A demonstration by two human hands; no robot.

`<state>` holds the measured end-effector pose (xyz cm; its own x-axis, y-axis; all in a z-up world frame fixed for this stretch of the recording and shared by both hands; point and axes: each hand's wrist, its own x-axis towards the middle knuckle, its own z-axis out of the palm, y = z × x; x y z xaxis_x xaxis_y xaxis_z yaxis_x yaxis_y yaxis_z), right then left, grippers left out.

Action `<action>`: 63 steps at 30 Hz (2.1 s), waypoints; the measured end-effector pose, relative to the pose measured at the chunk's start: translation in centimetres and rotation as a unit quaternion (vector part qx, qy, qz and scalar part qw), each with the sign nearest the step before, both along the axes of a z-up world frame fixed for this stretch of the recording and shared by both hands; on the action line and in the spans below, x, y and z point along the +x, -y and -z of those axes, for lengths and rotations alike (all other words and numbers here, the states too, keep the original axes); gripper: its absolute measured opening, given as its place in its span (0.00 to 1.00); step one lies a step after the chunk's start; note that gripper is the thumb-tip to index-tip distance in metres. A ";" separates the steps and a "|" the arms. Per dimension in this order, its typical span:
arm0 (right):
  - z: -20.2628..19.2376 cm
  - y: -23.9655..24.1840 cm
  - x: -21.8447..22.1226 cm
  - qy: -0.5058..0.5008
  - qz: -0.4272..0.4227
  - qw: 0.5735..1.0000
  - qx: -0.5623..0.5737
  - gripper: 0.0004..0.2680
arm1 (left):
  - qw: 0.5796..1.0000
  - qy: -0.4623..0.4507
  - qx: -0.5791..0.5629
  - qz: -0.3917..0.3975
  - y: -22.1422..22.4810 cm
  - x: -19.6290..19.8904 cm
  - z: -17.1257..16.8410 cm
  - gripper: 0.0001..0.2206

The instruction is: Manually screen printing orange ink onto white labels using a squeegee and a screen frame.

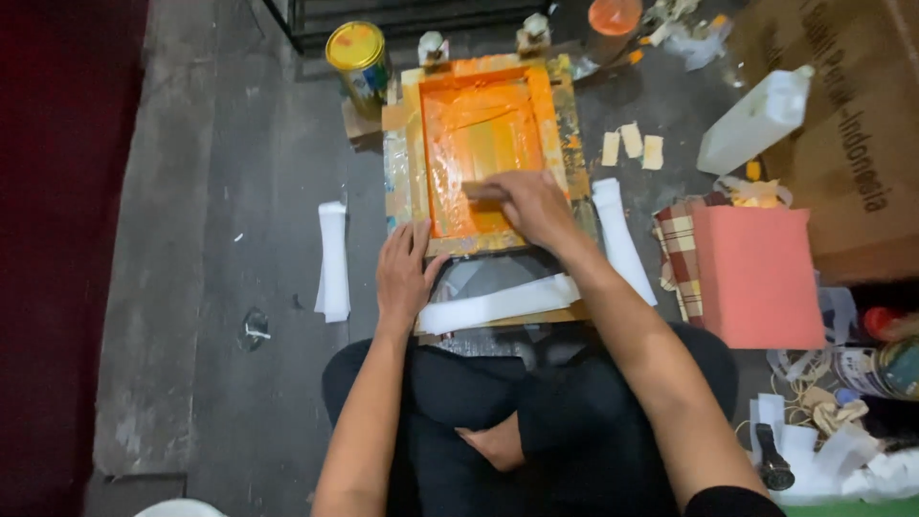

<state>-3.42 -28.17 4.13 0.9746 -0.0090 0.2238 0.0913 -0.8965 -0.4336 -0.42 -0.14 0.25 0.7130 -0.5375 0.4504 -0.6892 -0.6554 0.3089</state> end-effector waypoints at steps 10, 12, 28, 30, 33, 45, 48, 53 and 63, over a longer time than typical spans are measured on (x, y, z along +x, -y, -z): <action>-0.7 1.0 8.0 0.059 -0.014 0.997 -0.052 0.16 | 1.000 0.020 0.017 -0.011 0.1 1.0 0.3 0.32; -1.0 1.0 8.9 0.100 -0.012 0.989 -0.104 0.11 | 1.000 0.014 0.009 -0.007 0.0 0.9 0.3 0.32; -1.9 -1.7 0.5 -0.005 -0.040 0.996 -0.083 0.11 | 1.000 0.002 0.021 -0.010 -0.3 0.5 0.5 0.31; -1.9 -2.0 -0.8 -0.045 -0.038 0.995 -0.082 0.09 | 0.999 -0.007 0.039 -0.015 -0.4 0.3 0.2 0.31; -4.1 -2.7 -2.7 -0.074 -0.033 0.994 -0.067 0.06 | 0.999 -0.013 0.036 -0.017 -0.4 0.2 0.7 0.31; -5.6 -2.0 -4.4 -0.177 -0.018 0.984 0.003 0.13 | 0.998 0.005 0.061 -0.021 -0.3 -0.2 0.9 0.29; -5.3 -1.7 -4.5 -0.173 -0.012 0.985 0.026 0.12 | 0.999 -0.002 0.041 -0.010 -0.4 -0.4 0.3 0.28; -6.1 -1.4 -4.1 -0.128 -0.030 0.989 0.060 0.12 | 0.999 0.011 0.052 -0.010 -0.4 0.0 1.3 0.27; -2.3 2.8 5.6 0.042 -0.007 0.999 0.008 0.11 | 1.000 -0.023 -0.004 0.001 0.1 -0.1 -2.3 0.26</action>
